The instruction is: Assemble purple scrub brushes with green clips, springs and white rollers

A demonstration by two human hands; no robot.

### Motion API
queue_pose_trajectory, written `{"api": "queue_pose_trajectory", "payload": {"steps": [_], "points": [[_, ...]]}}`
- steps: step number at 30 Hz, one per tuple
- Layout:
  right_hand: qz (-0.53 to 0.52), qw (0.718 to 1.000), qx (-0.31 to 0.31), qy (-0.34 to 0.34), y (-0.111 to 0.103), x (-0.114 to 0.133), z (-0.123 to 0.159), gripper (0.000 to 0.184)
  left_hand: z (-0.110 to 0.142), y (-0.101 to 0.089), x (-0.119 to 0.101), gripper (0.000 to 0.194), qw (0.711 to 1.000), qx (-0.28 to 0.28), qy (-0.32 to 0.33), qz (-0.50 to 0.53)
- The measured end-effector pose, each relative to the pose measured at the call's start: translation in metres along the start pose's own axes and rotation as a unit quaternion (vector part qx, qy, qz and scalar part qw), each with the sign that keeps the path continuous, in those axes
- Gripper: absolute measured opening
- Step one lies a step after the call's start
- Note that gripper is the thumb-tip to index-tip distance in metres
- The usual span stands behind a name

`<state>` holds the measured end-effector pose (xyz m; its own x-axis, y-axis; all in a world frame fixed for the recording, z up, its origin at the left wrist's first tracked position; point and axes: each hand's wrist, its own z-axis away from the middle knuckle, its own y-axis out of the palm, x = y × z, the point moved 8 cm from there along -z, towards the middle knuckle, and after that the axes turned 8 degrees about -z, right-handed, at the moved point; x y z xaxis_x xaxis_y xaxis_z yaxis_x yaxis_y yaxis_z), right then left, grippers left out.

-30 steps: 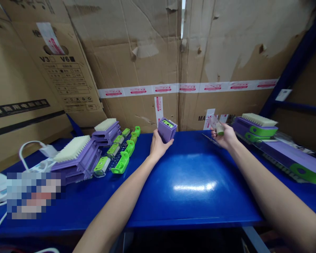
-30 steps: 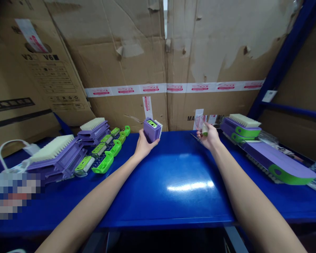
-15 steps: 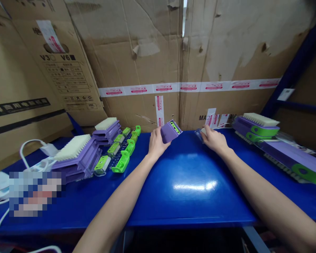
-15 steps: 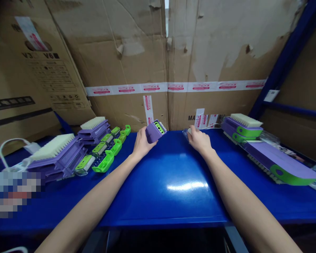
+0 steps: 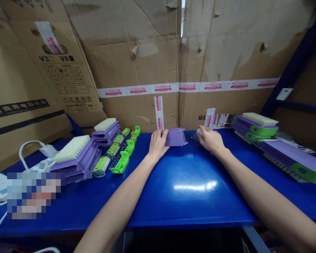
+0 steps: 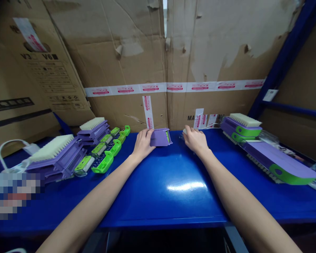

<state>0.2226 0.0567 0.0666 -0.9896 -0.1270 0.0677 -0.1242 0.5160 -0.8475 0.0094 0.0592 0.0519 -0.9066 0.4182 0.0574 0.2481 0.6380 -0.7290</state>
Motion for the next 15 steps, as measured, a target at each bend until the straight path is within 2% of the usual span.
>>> {"api": "queue_pose_trajectory", "payload": {"steps": [4, 6, 11, 15], "points": [[-0.098, 0.988, -0.04, 0.114, -0.014, -0.003, 0.004, 0.04, 0.0, 0.0, 0.0, 0.064, 1.0, 0.003, 0.004, -0.003], [-0.191, 0.971, -0.042, 0.138, -0.013, 0.002, 0.006, 0.035, 0.0, -0.001, -0.001, 0.062, 1.0, 0.004, 0.013, 0.003], [-0.423, 0.899, -0.043, 0.109, 0.003, 0.022, 0.009, 0.031, -0.001, 0.0, -0.004, 0.06, 0.999, 0.018, 0.031, -0.001], [-0.524, 0.839, -0.028, 0.145, 0.024, 0.019, 0.01, 0.037, -0.002, 0.002, -0.006, 0.065, 0.998, 0.034, 0.04, -0.031]]}}
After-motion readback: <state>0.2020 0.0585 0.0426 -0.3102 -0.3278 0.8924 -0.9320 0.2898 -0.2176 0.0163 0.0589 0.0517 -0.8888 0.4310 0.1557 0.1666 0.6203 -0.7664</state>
